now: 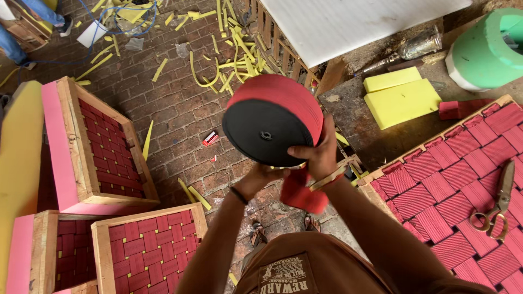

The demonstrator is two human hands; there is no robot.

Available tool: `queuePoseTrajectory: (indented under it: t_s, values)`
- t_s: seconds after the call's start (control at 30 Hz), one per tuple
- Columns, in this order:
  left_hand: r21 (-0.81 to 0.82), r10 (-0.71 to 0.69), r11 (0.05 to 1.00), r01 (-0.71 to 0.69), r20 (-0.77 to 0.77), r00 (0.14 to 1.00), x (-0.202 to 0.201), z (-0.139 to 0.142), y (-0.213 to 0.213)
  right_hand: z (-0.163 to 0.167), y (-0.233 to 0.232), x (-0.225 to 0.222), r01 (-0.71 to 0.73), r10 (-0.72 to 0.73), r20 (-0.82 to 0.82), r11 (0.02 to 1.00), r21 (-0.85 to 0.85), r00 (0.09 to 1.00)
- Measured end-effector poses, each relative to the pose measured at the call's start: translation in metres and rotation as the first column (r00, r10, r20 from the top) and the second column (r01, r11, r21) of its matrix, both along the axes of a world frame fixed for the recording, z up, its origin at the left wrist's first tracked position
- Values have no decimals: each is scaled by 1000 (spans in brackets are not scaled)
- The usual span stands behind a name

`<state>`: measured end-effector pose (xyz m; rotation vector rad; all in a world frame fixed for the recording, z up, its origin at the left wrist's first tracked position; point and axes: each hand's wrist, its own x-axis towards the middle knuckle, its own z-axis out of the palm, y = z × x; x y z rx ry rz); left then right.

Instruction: The person applies dark adhesive to a woven red seat base using a brush, then places and cuts yellow foam pieces to fit the base. The person uses a serrated knife to trim the foam and arranges the pieces on the seat.

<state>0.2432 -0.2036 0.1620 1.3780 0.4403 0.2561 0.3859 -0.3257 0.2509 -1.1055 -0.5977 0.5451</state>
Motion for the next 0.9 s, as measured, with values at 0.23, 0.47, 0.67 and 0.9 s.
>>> queuePoseTrajectory:
  t_s: [0.23, 0.47, 0.67, 0.9]
  values:
    - [681, 0, 726, -93, 136, 991, -21, 79, 50, 19, -14, 19, 194, 147, 639, 881, -432, 755]
    - [657, 151, 722, -218, 158, 976, -10, 83, 50, 28, -14, 9, 86, 242, 671, 905, -417, 701]
    - [-447, 432, 877, -174, 579, 691, -15, 66, 57, 31, -5, 14, -90, 154, 485, 984, -153, 861]
    - [-537, 500, 828, -163, 575, 647, -33, 61, 84, 38, 11, 9, -62, 307, 470, 882, -468, 828]
